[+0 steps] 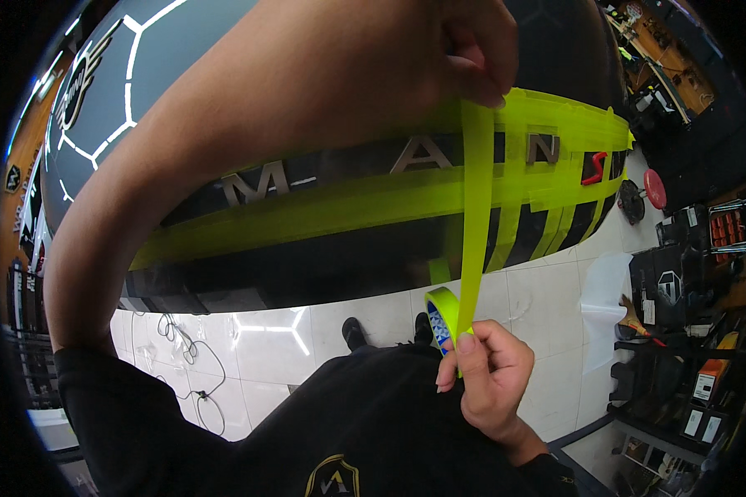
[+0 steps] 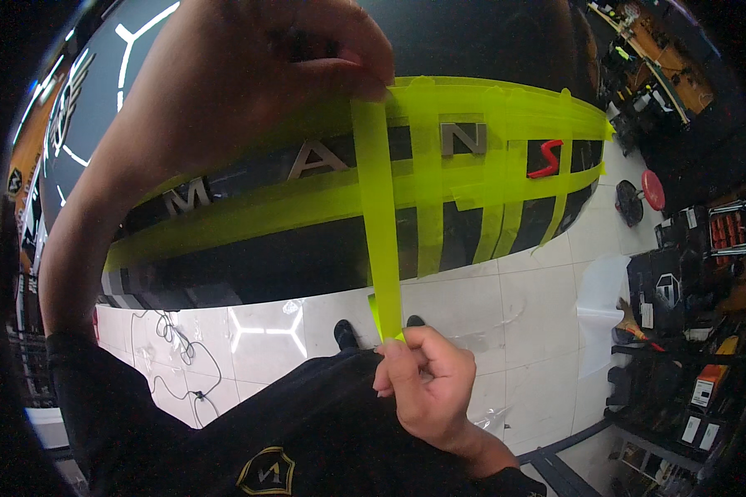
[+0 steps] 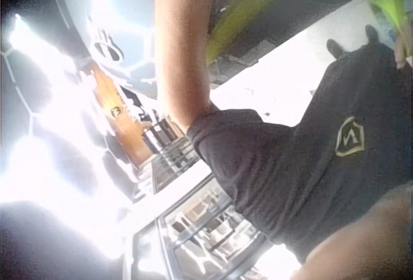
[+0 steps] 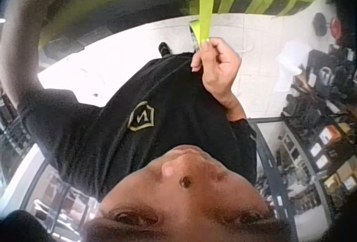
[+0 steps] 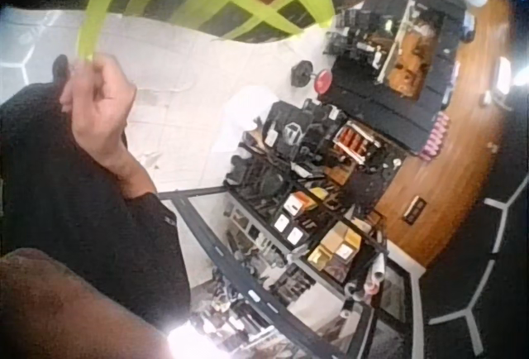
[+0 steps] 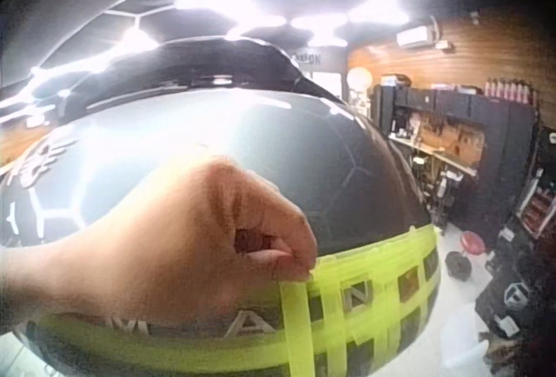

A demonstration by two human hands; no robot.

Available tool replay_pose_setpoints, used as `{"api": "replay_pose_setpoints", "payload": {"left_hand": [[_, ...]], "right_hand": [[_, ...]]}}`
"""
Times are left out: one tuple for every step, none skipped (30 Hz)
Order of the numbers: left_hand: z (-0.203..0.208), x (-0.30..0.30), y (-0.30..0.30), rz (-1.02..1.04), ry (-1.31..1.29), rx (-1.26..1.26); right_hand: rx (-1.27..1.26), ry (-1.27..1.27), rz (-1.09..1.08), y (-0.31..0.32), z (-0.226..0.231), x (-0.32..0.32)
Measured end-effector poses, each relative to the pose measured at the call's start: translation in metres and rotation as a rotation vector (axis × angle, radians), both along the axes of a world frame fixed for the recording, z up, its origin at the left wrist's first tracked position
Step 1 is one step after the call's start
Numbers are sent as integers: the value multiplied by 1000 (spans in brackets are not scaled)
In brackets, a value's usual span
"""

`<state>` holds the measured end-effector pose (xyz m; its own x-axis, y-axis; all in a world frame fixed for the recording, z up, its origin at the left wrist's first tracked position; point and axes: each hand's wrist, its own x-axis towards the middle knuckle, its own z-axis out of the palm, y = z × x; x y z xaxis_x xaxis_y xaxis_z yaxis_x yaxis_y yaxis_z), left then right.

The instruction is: The person applies strips of bright yellow tape to the rear of a dark grey car, specifically around the 'COUNTRYMAN S' lettering. They methodically place horizontal and vertical strips to create a grid pattern over the badges, smoothing each piece with their hands.

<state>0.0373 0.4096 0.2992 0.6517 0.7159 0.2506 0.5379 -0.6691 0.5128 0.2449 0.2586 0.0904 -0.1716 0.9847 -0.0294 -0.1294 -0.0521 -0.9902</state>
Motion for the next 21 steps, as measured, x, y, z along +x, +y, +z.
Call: {"api": "replay_pose_setpoints", "payload": {"left_hand": [[-1, 0, 4, -26, -9, -26], [-3, 0, 9, -54, -18, -52], [-4, -3, 9, -73, -35, -42], [-2, -4, 10, -82, -38, -90], [0, -5, 11, -92, -39, -140], [9, -3, 17, -97, -28, -248], [12, 0, 19, -92, -10, -302], [15, 3, 22, -86, 8, -356], [18, 3, 18, -50, 32, -349], [21, 2, 14, -19, 47, -347], [25, 2, 10, 13, 63, -345], [27, 3, 9, 24, 70, -349], [22, 2, 9, 6, 57, -286], [18, 0, 9, -8, 44, -220], [-1, 1, 13, -78, 7, -91], [-6, 0, 19, -105, -1, -84], [-10, 2, 24, -131, -10, -77], [7, 3, 17, -73, 17, -184], [10, 3, 8, -17, 72, -152], [14, 3, -1, 40, 128, -123], [5, 11, -8, 48, 209, 44]], "right_hand": [[-5, 0, -11, 1, -3, -1], [-10, 0, -23, 2, -5, -1], [-15, -6, -20, 3, -5, -2], [-20, -11, -18, 4, -6, -3], [-25, -16, -18, 5, -7, -3], [-22, -20, -35, 7, -9, -3], [-19, -23, -54, 8, -11, -2], [-16, -27, -74, 8, -13, -2], [-9, -21, -69, 9, -14, -2], [-2, -14, -64, 9, -14, -2], [5, -7, -57, 10, -13, -2], [3, -13, -59, 10, -13, -2], [1, -19, -58, 9, -12, -4], [-1, -23, -55, 9, -12, -4], [3, -31, -71, 9, -13, -3], [7, -38, -85, 10, -15, -2], [11, -46, -99, 11, -16, -1], [17, -46, -70, 11, -16, -2], [22, -46, -40, 11, -15, -2], [28, -46, -9, 11, -14, -2], [32, -43, -25, 11, -15, -2]]}}
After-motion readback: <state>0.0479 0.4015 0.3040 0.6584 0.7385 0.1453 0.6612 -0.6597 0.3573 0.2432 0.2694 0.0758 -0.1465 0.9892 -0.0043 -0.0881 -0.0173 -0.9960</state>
